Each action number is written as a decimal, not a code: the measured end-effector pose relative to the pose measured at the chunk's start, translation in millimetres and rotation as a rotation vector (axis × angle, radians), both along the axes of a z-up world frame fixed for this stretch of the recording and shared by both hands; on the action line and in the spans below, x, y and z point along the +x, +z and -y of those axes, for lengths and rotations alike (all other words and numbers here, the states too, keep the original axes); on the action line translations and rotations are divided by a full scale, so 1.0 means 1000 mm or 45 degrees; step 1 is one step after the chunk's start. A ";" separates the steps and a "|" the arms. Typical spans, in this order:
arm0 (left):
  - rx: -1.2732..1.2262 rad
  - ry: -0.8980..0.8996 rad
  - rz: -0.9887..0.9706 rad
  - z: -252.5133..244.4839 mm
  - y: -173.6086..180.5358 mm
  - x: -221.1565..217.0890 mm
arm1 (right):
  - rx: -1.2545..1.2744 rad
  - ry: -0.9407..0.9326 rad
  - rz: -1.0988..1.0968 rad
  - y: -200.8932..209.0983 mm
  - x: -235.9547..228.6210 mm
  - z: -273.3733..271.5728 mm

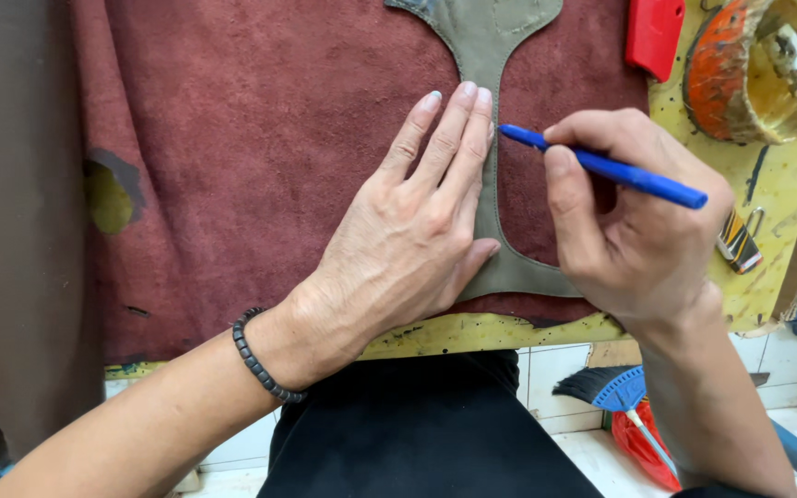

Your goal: The person places a T-shaped leather template on a larger piece of maroon leather and uses a blue pen to trace its outline. They then reposition the template and continue tracing additional sections of the template onto the leather.

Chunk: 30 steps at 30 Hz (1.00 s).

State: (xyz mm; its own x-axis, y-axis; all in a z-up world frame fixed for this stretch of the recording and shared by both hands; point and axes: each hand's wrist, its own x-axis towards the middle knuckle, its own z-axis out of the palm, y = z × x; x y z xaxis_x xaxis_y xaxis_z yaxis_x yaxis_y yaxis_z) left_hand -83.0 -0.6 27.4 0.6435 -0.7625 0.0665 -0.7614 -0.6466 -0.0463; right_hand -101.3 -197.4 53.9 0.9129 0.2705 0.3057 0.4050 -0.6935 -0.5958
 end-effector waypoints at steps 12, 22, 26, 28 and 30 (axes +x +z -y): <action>-0.007 0.000 0.000 0.000 -0.002 0.000 | -0.035 0.048 0.001 0.008 -0.010 -0.004; -0.045 0.007 -0.020 0.000 -0.005 -0.003 | -0.086 0.090 -0.114 0.014 -0.025 0.004; -0.037 0.024 -0.055 0.002 -0.002 -0.003 | -0.064 0.034 -0.018 0.000 0.004 0.009; -0.028 0.029 -0.053 0.002 0.000 -0.002 | -0.062 0.016 0.036 0.000 0.008 0.007; 0.026 0.025 -0.019 0.002 0.000 -0.003 | -0.019 0.092 0.017 0.006 0.004 0.003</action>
